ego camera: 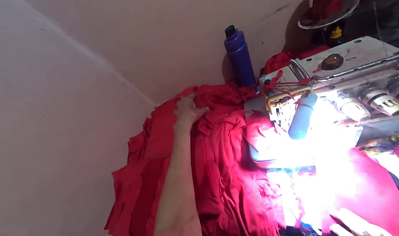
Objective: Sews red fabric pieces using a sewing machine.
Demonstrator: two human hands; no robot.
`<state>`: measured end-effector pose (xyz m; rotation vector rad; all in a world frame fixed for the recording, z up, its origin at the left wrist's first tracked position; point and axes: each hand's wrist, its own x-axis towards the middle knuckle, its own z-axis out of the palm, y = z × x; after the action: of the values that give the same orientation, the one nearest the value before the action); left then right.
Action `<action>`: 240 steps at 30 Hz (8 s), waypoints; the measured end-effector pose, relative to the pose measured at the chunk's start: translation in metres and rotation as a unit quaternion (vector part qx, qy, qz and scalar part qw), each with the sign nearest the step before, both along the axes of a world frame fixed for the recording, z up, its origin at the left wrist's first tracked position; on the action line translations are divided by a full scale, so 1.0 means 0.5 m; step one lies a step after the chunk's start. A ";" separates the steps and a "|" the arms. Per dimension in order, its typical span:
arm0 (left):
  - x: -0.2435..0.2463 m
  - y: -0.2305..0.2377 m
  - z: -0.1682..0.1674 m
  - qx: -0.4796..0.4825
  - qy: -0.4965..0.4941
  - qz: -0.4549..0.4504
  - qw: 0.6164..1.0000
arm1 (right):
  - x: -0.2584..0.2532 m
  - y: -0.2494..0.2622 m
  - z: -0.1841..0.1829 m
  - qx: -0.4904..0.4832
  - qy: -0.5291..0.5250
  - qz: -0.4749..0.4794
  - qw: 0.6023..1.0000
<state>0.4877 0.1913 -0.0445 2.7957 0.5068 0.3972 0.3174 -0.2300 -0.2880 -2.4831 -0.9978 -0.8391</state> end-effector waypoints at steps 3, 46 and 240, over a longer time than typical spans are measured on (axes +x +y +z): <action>-0.054 -0.010 -0.072 -0.056 0.018 0.031 0.998 | 0.004 0.009 -0.005 0.004 -0.065 -0.028 0.997; -0.304 -0.532 -0.277 -0.689 0.110 -0.145 0.702 | -0.006 -0.060 0.269 0.237 0.100 0.112 0.960; -0.410 -0.324 -0.156 -0.366 -0.172 -0.382 0.831 | 0.035 0.107 0.241 0.293 0.450 0.312 0.784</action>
<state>0.2826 0.0293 -0.1228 1.8847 -0.4666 0.3897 0.3349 -0.1765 -0.1676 -1.5043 -0.8800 0.2544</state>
